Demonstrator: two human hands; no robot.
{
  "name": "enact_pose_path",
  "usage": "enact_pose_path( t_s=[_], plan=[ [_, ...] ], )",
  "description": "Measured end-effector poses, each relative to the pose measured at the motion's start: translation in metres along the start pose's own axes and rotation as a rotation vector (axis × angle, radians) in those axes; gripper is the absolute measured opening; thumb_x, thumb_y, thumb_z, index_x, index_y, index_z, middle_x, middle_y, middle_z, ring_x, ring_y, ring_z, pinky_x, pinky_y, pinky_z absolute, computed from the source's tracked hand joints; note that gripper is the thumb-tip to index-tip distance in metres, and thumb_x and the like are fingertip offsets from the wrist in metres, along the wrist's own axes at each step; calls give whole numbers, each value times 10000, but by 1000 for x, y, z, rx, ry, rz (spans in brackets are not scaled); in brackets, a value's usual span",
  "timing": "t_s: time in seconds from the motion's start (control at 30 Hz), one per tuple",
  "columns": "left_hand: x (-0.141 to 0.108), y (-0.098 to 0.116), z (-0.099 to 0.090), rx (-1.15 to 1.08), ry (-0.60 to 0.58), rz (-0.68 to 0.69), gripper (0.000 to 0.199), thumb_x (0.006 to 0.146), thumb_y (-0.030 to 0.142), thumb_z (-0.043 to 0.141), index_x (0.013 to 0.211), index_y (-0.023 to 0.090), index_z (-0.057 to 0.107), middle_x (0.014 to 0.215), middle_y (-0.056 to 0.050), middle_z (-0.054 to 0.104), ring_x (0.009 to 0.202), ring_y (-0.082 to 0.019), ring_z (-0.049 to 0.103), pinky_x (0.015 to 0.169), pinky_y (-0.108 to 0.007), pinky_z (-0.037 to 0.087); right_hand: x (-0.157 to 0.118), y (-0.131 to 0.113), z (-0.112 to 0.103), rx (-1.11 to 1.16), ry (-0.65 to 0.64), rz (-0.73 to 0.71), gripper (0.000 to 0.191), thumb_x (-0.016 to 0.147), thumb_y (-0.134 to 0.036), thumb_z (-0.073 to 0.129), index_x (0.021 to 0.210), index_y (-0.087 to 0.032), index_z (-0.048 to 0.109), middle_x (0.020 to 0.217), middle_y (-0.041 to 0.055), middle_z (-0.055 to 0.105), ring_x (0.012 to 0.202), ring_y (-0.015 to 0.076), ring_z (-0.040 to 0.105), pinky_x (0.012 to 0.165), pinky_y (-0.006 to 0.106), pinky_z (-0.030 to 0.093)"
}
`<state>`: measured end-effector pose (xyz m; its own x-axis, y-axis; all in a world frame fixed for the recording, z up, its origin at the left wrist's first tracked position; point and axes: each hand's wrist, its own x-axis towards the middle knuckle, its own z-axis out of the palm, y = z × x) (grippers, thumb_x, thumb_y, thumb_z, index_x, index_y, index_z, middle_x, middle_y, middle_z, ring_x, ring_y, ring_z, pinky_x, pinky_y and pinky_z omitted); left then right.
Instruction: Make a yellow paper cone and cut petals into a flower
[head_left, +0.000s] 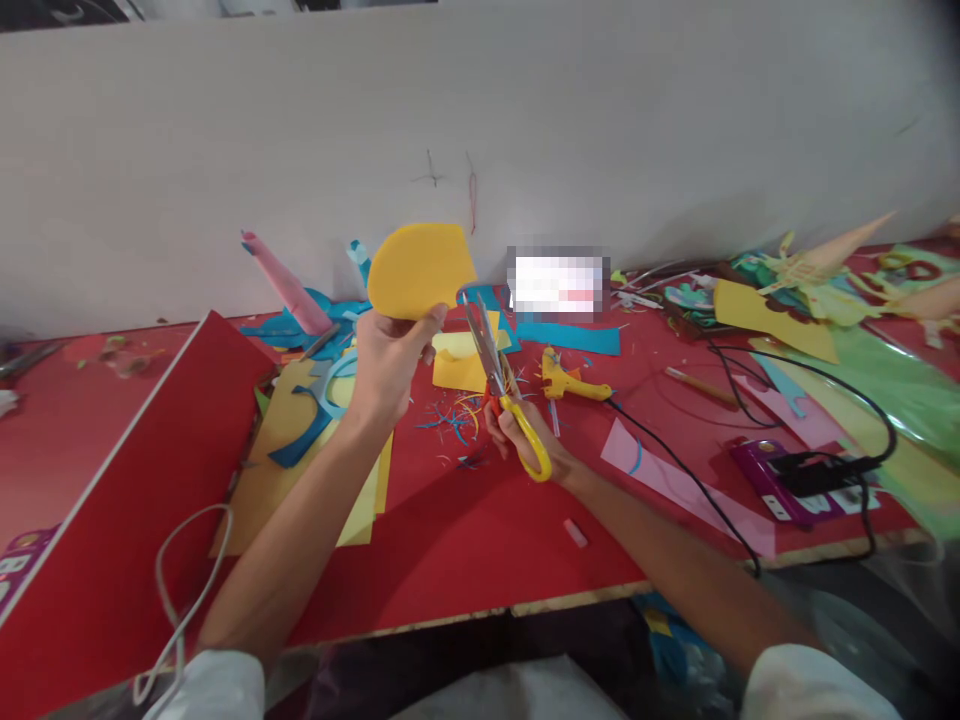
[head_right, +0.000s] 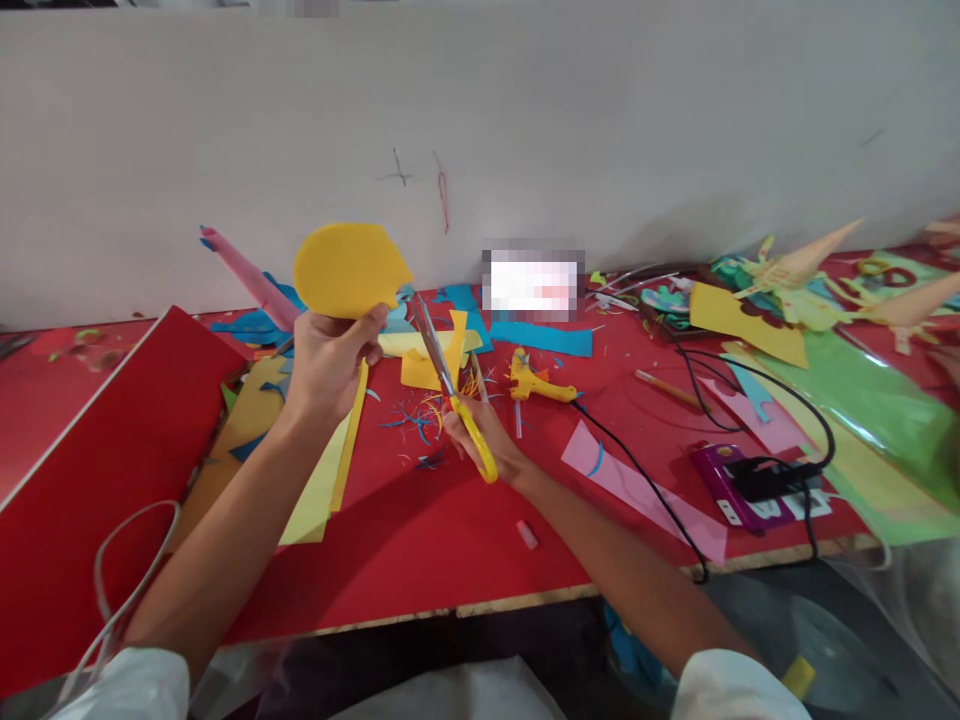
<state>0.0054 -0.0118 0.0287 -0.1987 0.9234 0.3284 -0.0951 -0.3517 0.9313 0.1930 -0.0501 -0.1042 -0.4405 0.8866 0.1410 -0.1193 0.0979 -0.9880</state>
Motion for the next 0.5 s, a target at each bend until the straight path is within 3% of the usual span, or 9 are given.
enact_pose_path(
  t_s=[0.17,0.37,0.5],
  plan=[
    [0,4,-2,48,-11,-24,389,739,419,914,658,181,617,554,42,517,444,-56,439,391,-219,366,1,4,3,41,-55,-10,716,865,-943,500,918,-232,568,664,-58,449,504,105,401,475,263,395],
    [1,0,-8,195,-99,5,333,774,383,885,658,172,656,555,16,574,457,-75,495,405,-211,389,-1,0,5,-15,-85,-21,741,886,-942,456,983,-225,619,906,32,638,642,133,506,605,310,477],
    [-1,-2,-7,319,-119,38,294,790,360,836,669,173,645,556,19,581,425,-67,476,391,-201,370,-4,-10,4,-31,-83,-24,733,887,-917,514,1026,-204,615,884,30,613,686,134,516,618,303,471]
  ],
)
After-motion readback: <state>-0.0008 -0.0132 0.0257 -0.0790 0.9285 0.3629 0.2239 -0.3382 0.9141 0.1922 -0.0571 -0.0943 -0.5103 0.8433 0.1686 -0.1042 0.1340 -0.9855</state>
